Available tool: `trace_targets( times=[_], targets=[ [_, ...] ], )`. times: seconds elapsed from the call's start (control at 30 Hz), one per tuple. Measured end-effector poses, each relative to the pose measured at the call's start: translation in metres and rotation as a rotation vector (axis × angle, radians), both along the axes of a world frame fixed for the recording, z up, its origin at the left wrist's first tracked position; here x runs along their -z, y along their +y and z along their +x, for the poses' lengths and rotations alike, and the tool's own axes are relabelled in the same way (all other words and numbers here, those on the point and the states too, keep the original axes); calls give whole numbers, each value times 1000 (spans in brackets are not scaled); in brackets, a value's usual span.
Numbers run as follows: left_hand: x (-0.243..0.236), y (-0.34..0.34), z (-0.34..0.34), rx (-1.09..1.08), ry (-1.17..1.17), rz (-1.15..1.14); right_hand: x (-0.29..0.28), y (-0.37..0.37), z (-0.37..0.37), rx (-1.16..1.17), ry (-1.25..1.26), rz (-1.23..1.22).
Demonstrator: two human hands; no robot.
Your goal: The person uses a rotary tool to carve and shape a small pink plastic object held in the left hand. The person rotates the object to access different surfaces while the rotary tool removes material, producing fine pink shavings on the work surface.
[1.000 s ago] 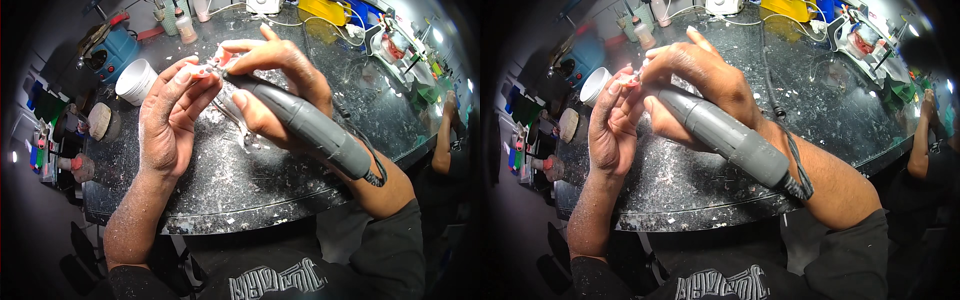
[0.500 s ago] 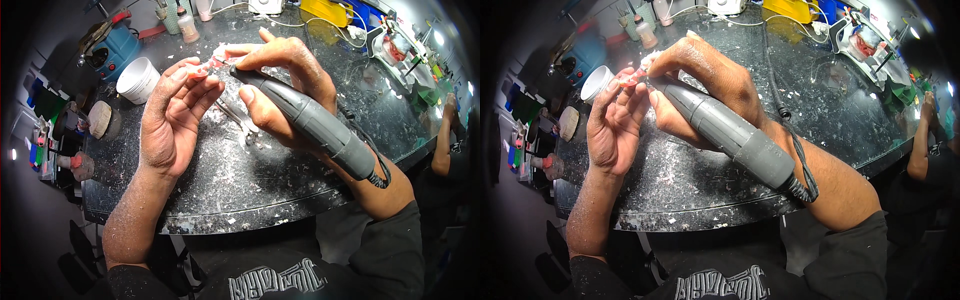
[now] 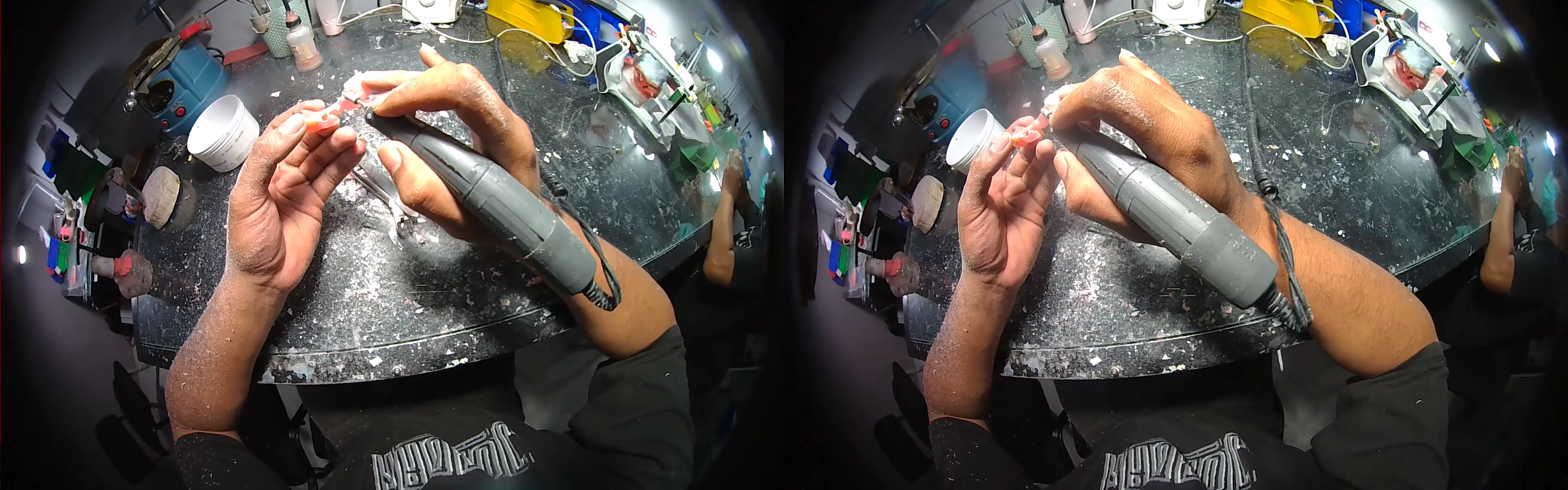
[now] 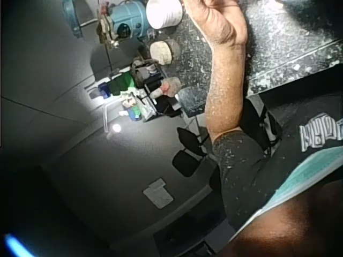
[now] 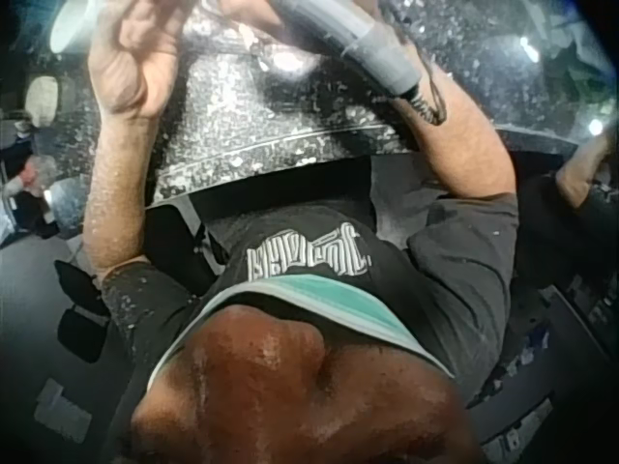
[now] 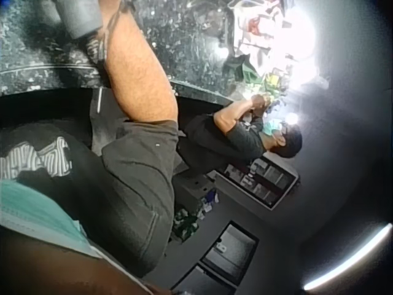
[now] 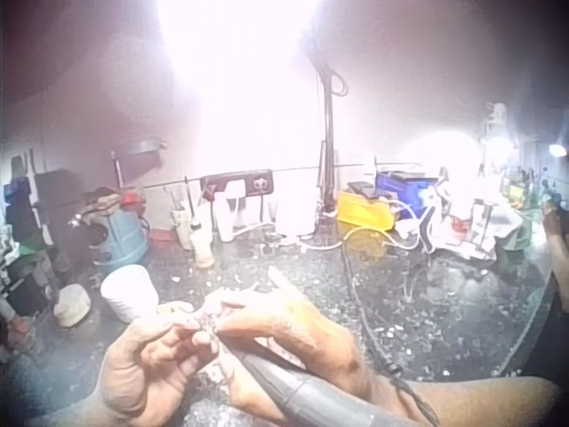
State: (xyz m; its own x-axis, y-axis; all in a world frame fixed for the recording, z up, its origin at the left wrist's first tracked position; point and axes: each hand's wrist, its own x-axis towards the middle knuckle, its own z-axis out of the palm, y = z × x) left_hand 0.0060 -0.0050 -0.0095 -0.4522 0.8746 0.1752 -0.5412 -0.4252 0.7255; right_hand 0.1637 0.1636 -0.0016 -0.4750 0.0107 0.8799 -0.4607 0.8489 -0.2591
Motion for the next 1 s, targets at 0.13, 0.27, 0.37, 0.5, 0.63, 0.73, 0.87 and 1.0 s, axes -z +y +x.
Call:
trace_targets(
  times=[0.13,0.27,0.37,0.5,0.63,0.73,0.87,1.0],
  targets=[
    [1,0,-1,2,-5,2,1,1,0,-3,-9,-13],
    [2,1,1,-1,-11,-14,1,0,0,-6,-19,-35],
    [1,2,2,-20,-15,-32,2,0,0,-6,-20,-32],
    [1,1,2,-22,-54,-32,3,1,-1,6,-20,-14],
    [2,1,2,17,-79,-11,2,2,1,-18,-16,-45],
    [3,3,0,48,-125,15,3,2,-4,-86,53,-206],
    [4,1,-2,176,-231,64,-3,5,-8,-101,118,-163],
    [4,-1,-5,193,-168,-11,0,9,-9,-142,125,-92]
  ],
)
